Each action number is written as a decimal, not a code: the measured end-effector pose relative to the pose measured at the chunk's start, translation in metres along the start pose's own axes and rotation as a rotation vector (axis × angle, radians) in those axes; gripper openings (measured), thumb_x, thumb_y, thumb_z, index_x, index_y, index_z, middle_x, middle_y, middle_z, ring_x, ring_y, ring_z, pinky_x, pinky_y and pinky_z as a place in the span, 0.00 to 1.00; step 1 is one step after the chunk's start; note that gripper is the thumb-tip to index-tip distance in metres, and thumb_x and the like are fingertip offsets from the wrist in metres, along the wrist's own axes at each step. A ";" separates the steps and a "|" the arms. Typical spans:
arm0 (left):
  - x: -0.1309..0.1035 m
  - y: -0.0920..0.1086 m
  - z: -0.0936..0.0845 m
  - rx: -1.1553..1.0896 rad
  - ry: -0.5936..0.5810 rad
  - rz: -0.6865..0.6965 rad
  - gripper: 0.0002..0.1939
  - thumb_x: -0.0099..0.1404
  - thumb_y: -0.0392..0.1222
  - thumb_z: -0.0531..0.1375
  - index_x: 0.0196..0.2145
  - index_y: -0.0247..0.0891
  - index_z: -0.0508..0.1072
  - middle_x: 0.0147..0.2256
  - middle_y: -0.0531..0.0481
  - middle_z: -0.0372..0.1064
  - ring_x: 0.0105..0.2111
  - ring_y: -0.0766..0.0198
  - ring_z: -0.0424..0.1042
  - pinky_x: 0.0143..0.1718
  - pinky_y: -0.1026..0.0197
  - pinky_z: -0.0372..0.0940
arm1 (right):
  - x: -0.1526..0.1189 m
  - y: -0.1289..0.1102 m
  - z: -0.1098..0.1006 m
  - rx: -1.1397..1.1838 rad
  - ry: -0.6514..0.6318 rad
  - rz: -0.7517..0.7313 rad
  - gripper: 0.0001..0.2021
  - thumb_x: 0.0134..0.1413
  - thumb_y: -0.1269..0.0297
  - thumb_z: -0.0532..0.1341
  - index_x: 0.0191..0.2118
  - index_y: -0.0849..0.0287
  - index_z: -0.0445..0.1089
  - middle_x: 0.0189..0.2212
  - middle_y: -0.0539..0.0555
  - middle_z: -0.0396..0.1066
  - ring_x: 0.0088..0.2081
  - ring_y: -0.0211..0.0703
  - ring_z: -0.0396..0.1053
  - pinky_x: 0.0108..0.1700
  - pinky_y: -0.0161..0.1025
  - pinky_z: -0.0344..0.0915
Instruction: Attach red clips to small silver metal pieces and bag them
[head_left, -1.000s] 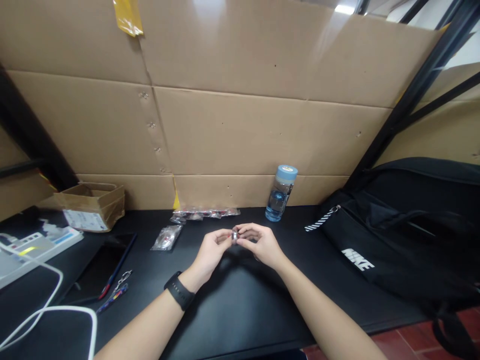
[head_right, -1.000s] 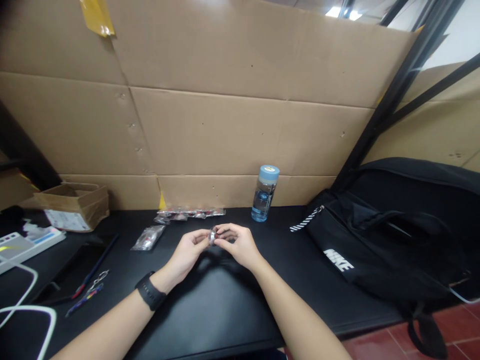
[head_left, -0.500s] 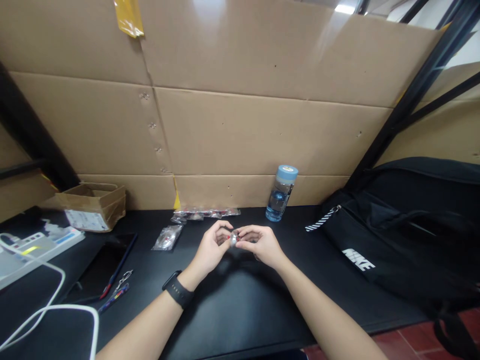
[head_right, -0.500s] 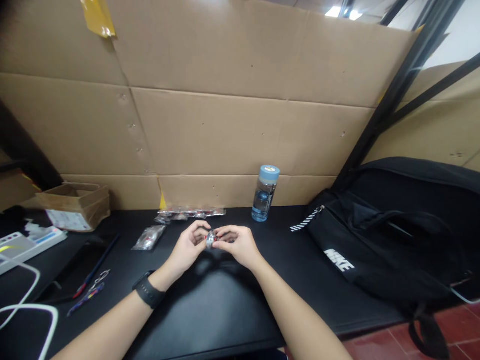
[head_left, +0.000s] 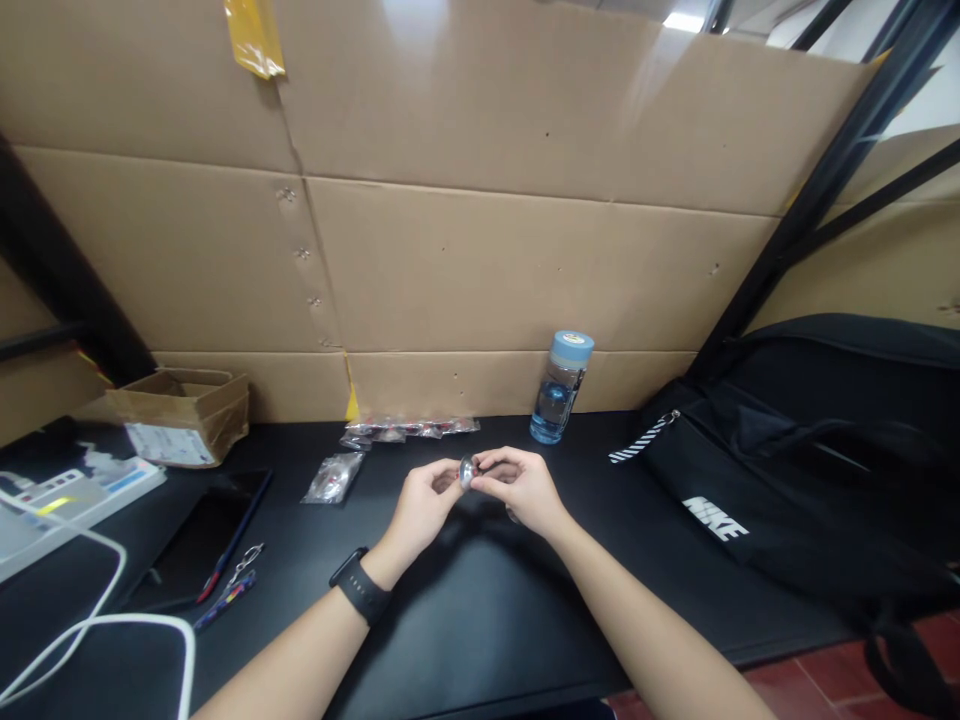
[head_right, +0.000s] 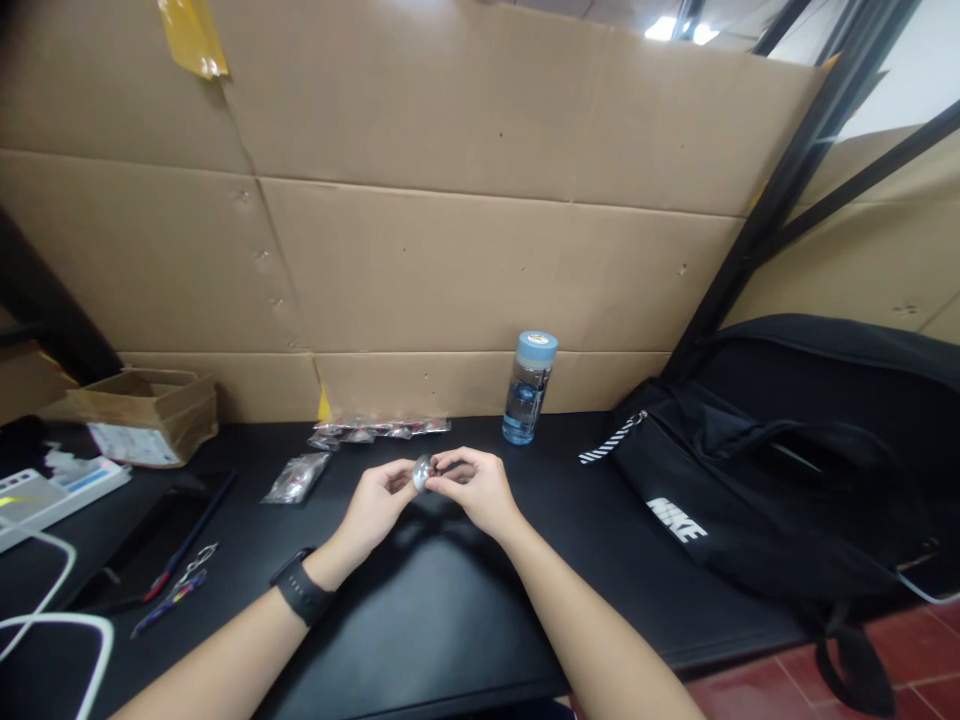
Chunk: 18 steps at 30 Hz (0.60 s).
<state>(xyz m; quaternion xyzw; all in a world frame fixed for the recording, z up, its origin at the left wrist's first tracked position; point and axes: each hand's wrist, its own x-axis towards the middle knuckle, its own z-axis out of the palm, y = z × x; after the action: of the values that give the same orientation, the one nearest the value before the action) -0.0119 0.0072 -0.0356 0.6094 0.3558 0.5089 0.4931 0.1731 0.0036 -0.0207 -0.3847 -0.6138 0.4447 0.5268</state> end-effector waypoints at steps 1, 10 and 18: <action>-0.001 0.000 0.000 0.043 0.009 0.019 0.14 0.60 0.46 0.69 0.40 0.35 0.81 0.38 0.44 0.81 0.37 0.56 0.78 0.41 0.60 0.70 | 0.000 0.001 0.000 -0.001 0.002 0.004 0.17 0.40 0.58 0.77 0.34 0.60 0.75 0.43 0.59 0.79 0.36 0.47 0.80 0.39 0.41 0.77; -0.005 0.007 -0.004 0.308 0.086 0.143 0.07 0.63 0.42 0.65 0.36 0.37 0.81 0.34 0.48 0.80 0.34 0.60 0.76 0.39 0.62 0.69 | -0.003 -0.007 -0.002 -0.008 -0.056 0.109 0.18 0.41 0.58 0.76 0.38 0.60 0.78 0.39 0.59 0.81 0.38 0.51 0.81 0.40 0.41 0.77; -0.003 0.003 -0.004 0.118 0.024 0.073 0.10 0.61 0.45 0.68 0.37 0.36 0.82 0.38 0.45 0.81 0.38 0.56 0.79 0.43 0.60 0.71 | -0.002 -0.007 -0.003 0.086 -0.070 0.052 0.15 0.41 0.59 0.77 0.33 0.61 0.78 0.47 0.60 0.78 0.41 0.52 0.80 0.48 0.47 0.77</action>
<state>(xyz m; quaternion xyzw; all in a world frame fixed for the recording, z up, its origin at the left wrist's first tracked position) -0.0166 0.0043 -0.0333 0.6438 0.3685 0.5120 0.4332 0.1759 -0.0001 -0.0144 -0.3616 -0.6020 0.4976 0.5091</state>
